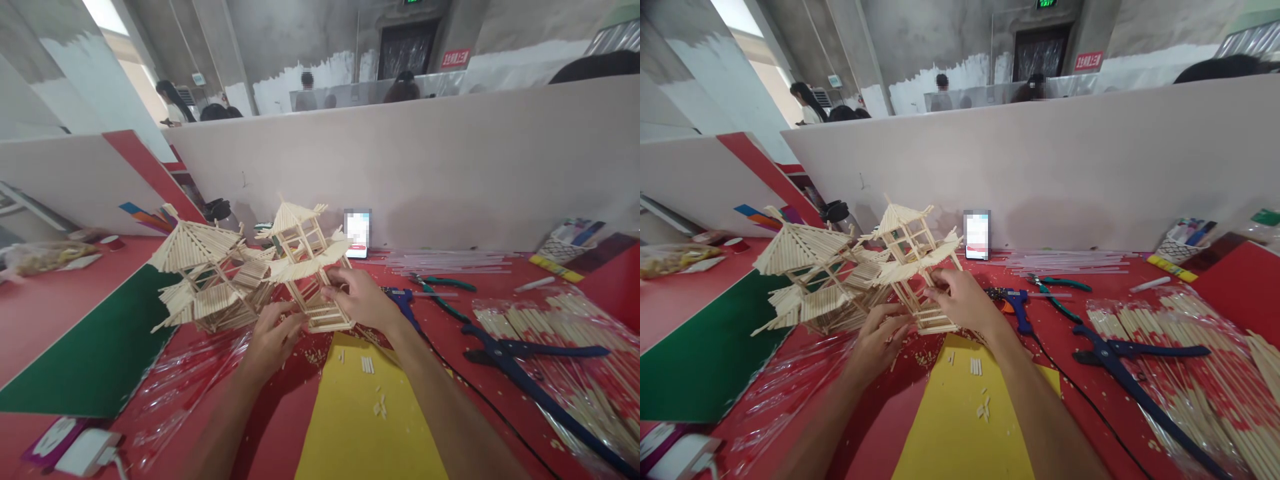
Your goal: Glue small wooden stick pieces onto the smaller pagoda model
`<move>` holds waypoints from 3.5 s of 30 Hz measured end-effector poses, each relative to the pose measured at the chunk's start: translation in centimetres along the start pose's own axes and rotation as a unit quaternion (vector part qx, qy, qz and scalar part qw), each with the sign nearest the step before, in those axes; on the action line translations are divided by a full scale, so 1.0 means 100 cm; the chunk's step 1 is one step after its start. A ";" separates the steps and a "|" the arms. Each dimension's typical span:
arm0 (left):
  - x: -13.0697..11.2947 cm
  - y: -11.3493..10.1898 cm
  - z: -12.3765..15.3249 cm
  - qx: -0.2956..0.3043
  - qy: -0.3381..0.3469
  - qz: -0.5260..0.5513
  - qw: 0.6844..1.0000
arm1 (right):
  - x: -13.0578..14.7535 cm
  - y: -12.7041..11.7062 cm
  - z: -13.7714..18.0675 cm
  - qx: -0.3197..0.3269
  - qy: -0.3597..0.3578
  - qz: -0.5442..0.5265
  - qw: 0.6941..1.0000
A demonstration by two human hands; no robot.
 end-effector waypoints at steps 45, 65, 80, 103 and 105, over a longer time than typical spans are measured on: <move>0.008 -0.003 0.001 -0.002 -0.023 0.018 1.000 | 0.001 0.004 -0.001 -0.042 0.000 0.030 0.999; 0.003 -0.008 -0.001 0.032 0.015 -0.008 0.999 | 0.001 0.005 0.000 -0.036 -0.016 0.039 0.998; 0.010 0.001 0.000 -0.001 -0.094 0.005 0.996 | -0.022 0.015 -0.003 -0.052 -0.015 -0.001 0.999; 0.017 0.018 0.009 0.042 -0.226 0.058 0.972 | -0.068 0.032 0.001 -0.039 -0.021 -0.018 0.999; 0.017 0.019 0.009 0.038 -0.232 0.055 0.971 | -0.069 0.030 0.002 -0.035 -0.019 -0.012 0.999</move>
Point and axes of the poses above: each hand's wrist, its own z-axis away from the middle knuckle, its own y-axis out of the palm, x = y × z, the point moved 1 cm from there along -z, towards the middle knuckle, and after that the axes turned 15 degrees about z, right-handed, at the moved point
